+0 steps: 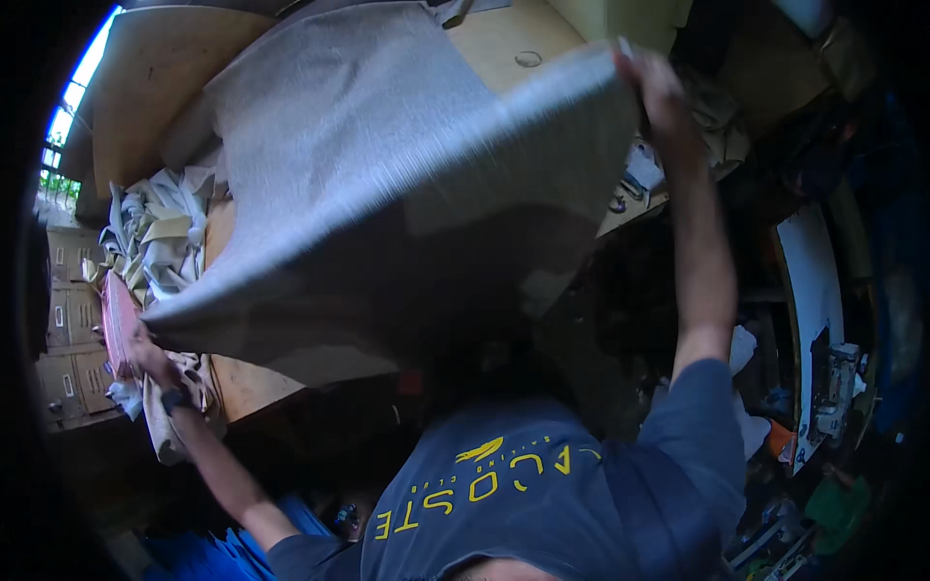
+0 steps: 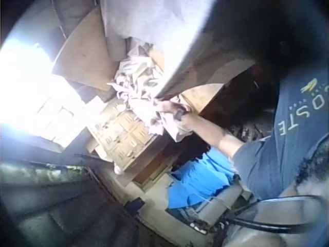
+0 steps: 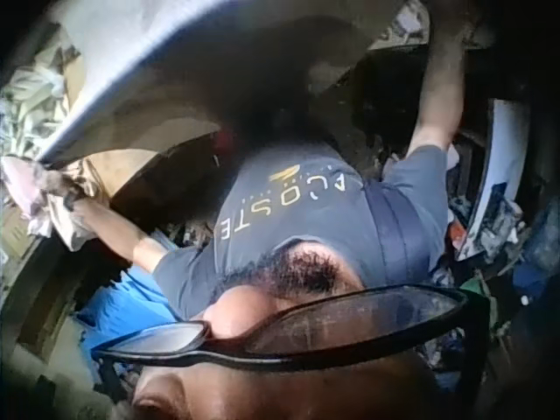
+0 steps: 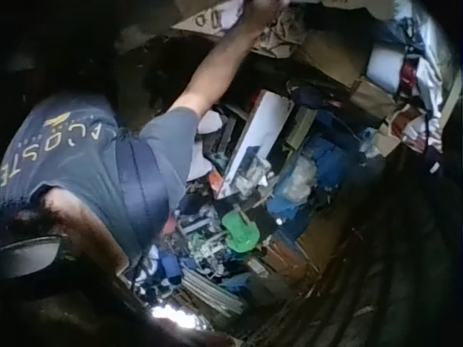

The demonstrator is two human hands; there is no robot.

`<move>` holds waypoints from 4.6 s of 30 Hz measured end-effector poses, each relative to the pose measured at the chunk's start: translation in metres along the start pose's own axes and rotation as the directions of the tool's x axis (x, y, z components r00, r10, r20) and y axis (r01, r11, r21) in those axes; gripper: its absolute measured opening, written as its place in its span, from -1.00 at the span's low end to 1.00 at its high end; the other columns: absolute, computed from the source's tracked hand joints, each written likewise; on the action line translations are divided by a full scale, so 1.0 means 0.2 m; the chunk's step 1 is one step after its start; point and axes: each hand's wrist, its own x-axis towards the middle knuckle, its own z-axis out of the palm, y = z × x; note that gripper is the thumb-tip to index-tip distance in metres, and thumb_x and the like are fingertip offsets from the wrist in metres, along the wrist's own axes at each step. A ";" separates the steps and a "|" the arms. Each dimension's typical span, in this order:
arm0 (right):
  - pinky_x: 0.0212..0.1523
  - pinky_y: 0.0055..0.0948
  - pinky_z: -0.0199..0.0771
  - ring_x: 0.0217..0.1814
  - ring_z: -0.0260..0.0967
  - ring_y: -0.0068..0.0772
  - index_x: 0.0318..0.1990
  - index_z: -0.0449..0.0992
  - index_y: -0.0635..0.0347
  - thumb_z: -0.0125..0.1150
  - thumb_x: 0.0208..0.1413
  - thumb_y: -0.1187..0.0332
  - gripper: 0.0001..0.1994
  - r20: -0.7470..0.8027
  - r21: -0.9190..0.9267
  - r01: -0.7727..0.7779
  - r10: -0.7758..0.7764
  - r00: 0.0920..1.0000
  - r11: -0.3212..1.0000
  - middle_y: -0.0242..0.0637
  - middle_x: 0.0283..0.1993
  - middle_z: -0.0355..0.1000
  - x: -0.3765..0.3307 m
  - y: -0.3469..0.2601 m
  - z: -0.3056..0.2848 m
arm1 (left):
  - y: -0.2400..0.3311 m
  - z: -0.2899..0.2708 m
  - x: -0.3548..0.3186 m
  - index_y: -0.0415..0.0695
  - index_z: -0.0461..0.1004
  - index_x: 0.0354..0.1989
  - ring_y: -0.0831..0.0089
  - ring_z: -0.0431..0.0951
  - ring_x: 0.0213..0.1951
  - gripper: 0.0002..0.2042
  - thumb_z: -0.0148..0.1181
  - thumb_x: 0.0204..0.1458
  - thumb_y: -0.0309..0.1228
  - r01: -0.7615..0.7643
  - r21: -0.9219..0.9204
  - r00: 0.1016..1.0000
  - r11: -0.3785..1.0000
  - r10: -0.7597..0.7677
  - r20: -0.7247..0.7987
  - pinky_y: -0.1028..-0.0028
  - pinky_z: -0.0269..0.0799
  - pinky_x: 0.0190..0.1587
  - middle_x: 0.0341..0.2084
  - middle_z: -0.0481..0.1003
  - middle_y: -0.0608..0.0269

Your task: The person cuts a large piece of light gray woven fabric into smaller rectangular sections using a pair of shears. They repeatedly smooth the fabric on a wooden workbench, make straight cuts, and fold the material to align edges for subsequent cuts.

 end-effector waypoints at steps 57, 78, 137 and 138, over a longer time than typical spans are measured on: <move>-0.02 -0.42 0.40 -0.12 0.43 -0.51 -0.05 0.54 0.28 0.36 0.02 0.35 -0.66 0.328 0.158 -0.971 0.918 0.221 0.178 -0.31 -0.15 0.53 -1.79 0.56 1.03 | -1.13 0.96 -0.56 -0.30 0.45 -0.03 0.02 0.57 -0.07 -0.70 0.09 0.08 -0.44 0.389 0.485 0.909 0.783 -0.413 -0.062 0.17 0.45 0.02 -0.13 0.55 -0.20; -0.21 -0.41 0.41 -0.35 0.40 -0.51 -0.45 0.54 0.29 0.10 0.13 0.34 -0.78 0.438 0.530 -0.642 0.469 0.766 0.554 -0.30 -0.46 0.46 -1.84 0.43 0.94 | 0.21 1.40 -2.18 -0.19 0.37 0.22 -0.01 0.07 0.43 -0.51 0.27 0.09 -0.40 -0.215 0.098 0.784 0.972 0.112 0.611 0.13 -0.01 0.43 0.37 0.15 -0.18; 0.17 0.02 0.35 0.17 0.36 0.13 0.08 0.43 0.20 0.16 0.06 0.21 -0.56 0.160 -0.744 -0.248 0.525 0.836 0.620 -0.01 0.14 0.42 -0.97 1.14 0.42 | 0.37 1.18 -3.15 -0.38 0.51 -0.02 0.36 0.59 -0.14 -0.48 0.48 -0.09 -0.27 0.815 0.160 0.008 0.557 -0.287 0.958 0.35 0.48 -0.01 -0.14 0.59 0.11; 0.14 0.04 0.37 0.15 0.38 0.16 0.09 0.42 0.20 0.15 0.07 0.21 -0.56 0.177 -0.763 -0.253 0.569 0.803 0.594 0.00 0.15 0.42 -0.97 1.13 0.43 | 0.39 1.17 -3.14 -0.38 0.50 -0.01 0.36 0.59 -0.13 -0.47 0.48 -0.09 -0.28 0.819 0.145 0.001 0.555 -0.255 0.967 0.37 0.48 -0.01 -0.14 0.59 0.10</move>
